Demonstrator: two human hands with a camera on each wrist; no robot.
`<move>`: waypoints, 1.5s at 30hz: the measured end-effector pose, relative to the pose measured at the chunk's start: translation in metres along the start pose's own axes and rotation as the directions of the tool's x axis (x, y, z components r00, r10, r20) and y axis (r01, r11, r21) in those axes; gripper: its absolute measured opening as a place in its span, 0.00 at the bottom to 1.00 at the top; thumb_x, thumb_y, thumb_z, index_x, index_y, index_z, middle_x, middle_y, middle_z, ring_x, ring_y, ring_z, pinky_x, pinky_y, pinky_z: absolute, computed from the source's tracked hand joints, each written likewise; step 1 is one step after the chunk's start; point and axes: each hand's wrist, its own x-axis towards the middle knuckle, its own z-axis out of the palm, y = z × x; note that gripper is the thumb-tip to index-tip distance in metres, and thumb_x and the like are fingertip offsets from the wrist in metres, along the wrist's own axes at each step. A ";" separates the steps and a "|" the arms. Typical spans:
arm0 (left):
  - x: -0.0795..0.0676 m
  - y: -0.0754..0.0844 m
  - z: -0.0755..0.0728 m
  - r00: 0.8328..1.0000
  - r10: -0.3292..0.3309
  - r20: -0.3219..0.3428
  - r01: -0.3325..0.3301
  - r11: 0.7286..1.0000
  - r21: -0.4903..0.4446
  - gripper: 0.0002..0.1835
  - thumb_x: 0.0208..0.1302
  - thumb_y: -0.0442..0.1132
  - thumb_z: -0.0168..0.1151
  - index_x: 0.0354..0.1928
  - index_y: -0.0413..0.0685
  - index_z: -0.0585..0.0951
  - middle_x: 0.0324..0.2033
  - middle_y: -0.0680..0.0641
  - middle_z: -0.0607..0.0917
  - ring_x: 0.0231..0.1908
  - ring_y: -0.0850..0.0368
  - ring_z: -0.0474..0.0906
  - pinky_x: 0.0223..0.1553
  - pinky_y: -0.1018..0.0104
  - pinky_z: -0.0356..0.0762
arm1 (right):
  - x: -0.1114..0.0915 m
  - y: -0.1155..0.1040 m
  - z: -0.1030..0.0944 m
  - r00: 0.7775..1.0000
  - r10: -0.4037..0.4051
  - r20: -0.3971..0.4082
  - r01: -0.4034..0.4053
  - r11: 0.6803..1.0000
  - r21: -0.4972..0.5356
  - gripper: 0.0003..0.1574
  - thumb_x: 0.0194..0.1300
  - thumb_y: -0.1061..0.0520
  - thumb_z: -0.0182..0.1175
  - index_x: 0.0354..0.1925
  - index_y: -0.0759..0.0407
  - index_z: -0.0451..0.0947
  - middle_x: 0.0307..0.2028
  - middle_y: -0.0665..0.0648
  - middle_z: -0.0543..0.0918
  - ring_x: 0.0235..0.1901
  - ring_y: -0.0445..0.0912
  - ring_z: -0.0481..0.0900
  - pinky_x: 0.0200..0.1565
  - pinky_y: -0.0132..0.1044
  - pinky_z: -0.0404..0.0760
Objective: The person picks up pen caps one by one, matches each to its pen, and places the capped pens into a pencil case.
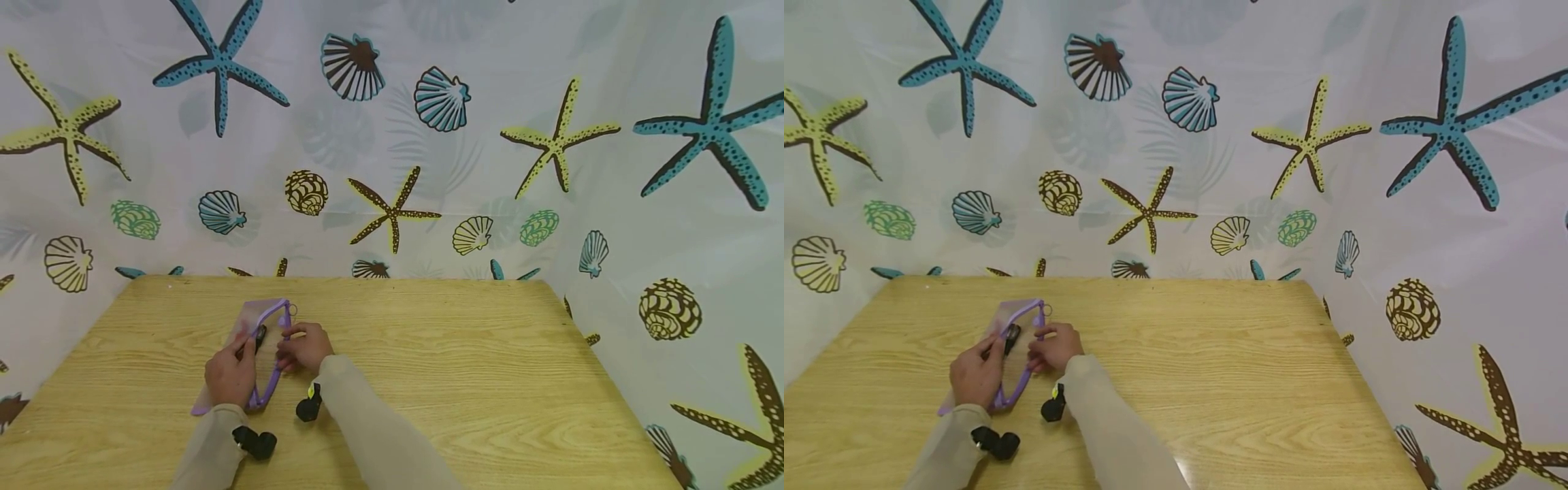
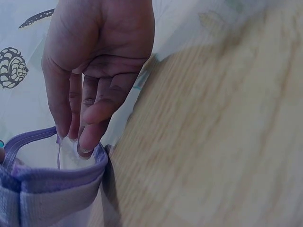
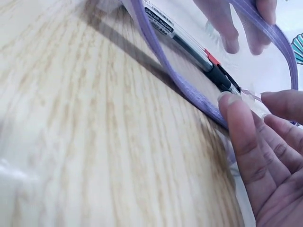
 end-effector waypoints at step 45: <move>-0.004 0.006 0.009 0.996 0.047 0.082 -0.056 0.993 0.103 0.16 0.69 0.40 0.54 0.47 0.35 0.83 0.41 0.33 0.85 0.43 0.33 0.79 0.48 0.40 0.71 | -0.028 -0.006 -0.039 0.997 -0.073 0.000 0.072 0.992 0.104 0.18 0.64 0.65 0.60 0.52 0.70 0.76 0.31 0.64 0.86 0.21 0.45 0.83 0.24 0.37 0.82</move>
